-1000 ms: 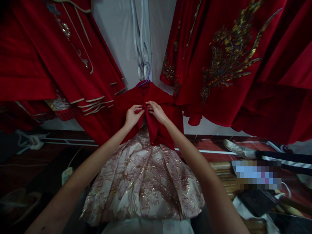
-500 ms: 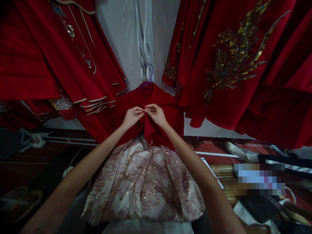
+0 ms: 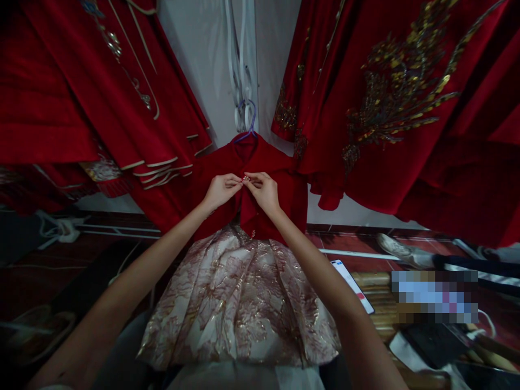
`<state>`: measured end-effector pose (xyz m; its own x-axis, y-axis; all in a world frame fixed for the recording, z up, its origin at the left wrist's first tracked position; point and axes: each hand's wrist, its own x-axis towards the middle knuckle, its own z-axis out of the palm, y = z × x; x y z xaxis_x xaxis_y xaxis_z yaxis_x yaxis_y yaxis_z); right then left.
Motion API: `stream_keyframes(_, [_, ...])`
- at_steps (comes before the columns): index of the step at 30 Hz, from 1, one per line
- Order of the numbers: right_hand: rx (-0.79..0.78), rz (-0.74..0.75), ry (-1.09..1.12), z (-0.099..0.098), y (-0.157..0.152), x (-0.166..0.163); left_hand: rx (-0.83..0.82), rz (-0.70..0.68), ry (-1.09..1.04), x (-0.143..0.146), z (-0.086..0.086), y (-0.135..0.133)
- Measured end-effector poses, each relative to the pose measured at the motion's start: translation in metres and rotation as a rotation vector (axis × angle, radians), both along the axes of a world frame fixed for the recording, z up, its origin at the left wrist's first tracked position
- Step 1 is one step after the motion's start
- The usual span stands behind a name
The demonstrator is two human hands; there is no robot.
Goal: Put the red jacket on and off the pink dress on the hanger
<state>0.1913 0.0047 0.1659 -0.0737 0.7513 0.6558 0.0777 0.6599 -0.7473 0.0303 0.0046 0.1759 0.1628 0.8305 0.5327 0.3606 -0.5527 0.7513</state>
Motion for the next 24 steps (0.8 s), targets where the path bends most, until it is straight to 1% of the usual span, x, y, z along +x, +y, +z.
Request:
stream_keyframes(3, [-0.005,-0.003,-0.017,0.001,0.000,0.004,0.039,0.009,0.095,0.002,0.005,-0.008])
stream_keyframes(6, [-0.017,0.007,-0.037,0.002,0.004,0.007,0.094,0.052,0.213,0.004,0.012,-0.015])
stream_keyframes(9, [-0.041,0.046,-0.046,0.003,0.011,0.009,0.142,0.095,0.307,0.007,0.017,-0.018])
stream_keyframes(11, [-0.066,0.053,-0.049,0.004,0.017,0.008,0.162,0.083,0.332,0.011,0.016,-0.016])
stream_keyframes(14, [-0.119,0.028,-0.017,0.004,0.021,0.005,0.172,0.036,0.257,0.019,0.009,-0.012])
stream_keyframes(16, [-0.164,0.070,0.031,0.000,0.019,0.004,0.156,0.043,0.134,0.023,0.001,-0.006])
stream_keyframes(18, [-0.194,0.156,0.071,-0.008,0.012,0.006,0.121,0.069,0.010,0.026,-0.007,0.000])
stream_keyframes(20, [-0.214,0.206,0.074,-0.019,0.002,0.012,0.085,0.085,-0.086,0.027,-0.013,0.007])
stream_keyframes(22, [-0.276,0.212,0.038,-0.031,-0.007,0.021,0.062,0.093,-0.150,0.028,-0.016,0.015])
stream_keyframes(24, [-0.369,0.201,0.007,-0.037,-0.014,0.032,0.045,0.119,-0.180,0.032,-0.019,0.023])
